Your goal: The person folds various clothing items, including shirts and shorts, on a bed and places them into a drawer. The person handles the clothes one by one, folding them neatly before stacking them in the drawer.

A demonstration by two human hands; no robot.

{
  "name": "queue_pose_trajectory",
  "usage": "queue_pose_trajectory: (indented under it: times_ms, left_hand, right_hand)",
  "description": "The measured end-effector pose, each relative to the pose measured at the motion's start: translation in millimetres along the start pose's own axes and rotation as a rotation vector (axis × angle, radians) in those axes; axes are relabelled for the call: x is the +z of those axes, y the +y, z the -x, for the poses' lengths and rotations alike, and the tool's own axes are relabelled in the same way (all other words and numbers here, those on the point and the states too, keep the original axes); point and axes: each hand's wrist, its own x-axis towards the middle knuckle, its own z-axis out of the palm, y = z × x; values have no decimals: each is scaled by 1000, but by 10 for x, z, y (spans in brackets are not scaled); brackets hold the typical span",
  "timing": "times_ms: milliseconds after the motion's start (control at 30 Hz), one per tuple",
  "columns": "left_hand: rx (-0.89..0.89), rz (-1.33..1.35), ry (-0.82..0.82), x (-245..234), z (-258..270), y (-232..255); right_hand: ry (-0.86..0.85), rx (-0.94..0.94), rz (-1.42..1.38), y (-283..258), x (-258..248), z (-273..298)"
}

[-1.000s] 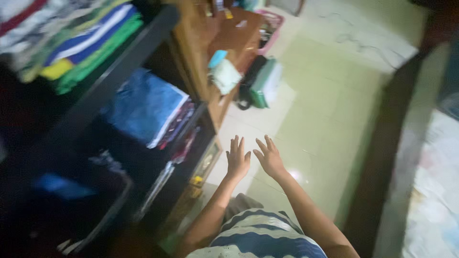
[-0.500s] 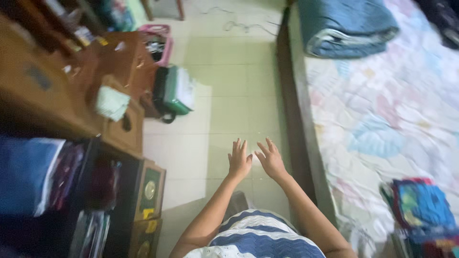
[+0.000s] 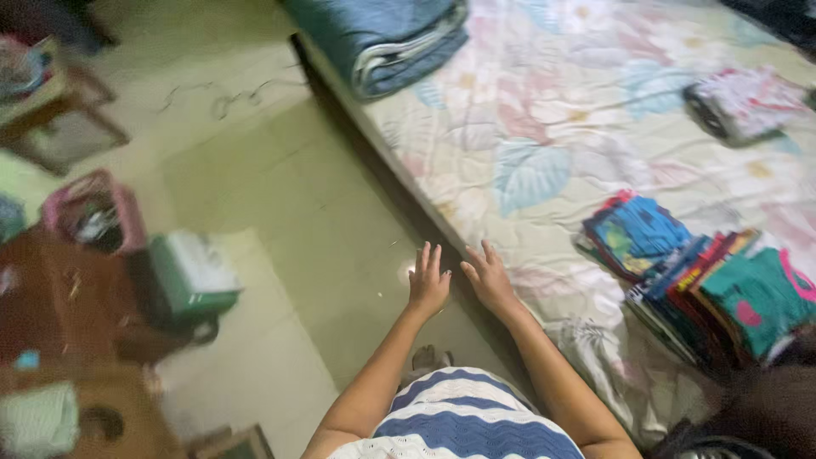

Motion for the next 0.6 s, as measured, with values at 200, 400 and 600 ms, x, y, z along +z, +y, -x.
queue_pose_trajectory:
  times_ms: [200, 400, 600]
  left_hand:
    - [129, -21, -230, 531, -605, 315]
    - [201, 4, -449, 1244, -886, 724]
    - [233, -13, -569, 1866, -1098, 1189]
  right_hand:
    - [255, 79, 60, 792, -137, -29]
    - [382, 264, 34, 1248, -494, 217]
    - [439, 389, 49, 1925, -753, 336]
